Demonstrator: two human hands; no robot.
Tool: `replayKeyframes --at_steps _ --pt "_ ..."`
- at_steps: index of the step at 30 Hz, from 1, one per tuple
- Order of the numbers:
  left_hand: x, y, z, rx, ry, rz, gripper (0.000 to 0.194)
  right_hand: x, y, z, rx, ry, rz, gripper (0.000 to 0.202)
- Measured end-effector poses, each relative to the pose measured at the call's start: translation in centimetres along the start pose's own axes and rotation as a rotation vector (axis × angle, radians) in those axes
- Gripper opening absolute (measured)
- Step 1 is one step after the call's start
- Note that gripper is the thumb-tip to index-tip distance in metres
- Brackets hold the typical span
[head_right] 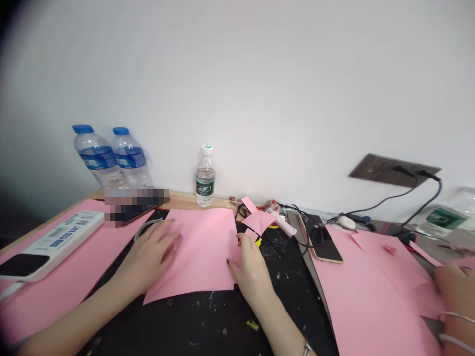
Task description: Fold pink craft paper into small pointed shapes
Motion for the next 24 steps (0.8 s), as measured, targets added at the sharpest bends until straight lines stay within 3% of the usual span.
replayKeyframes --at_steps 4,8,11,14,19,24 --pt "-1.5 -0.3 0.2 -0.199 -0.112 -0.09 0.054 -0.2 0.1 -0.1 -0.002 -0.059 0.053 0.045" --pt "-2.3 0.1 0.0 -0.395 -0.325 -0.2 0.052 0.1 -0.4 -0.4 0.183 -0.017 -0.046 0.037" --pt "-2.1 0.6 -0.3 -0.353 -0.382 -0.229 0.049 -0.1 -0.4 -0.4 0.217 0.024 -0.027 0.039" --pt "-1.5 1.0 -0.5 -0.312 -0.412 -0.276 0.046 -0.2 0.0 -0.1 0.093 0.083 0.013 0.039" --pt "-1.0 1.1 -0.4 -0.286 -0.475 -0.304 0.047 -0.4 0.5 0.4 -0.146 -0.016 0.194 0.036" --pt "-0.3 1.3 -0.4 -0.259 -0.512 -0.309 0.051 -0.4 0.9 0.4 -0.228 -0.157 0.398 0.06"
Point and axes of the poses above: each hand's wrist, its own z-axis towards the middle knuckle, its own x-axis out of the back of the hand, y = z × x, the point moved 1 cm from there along z, towards the middle knuckle, and after that the axes turned 11 degrees about -z, right-handed, at the moved point
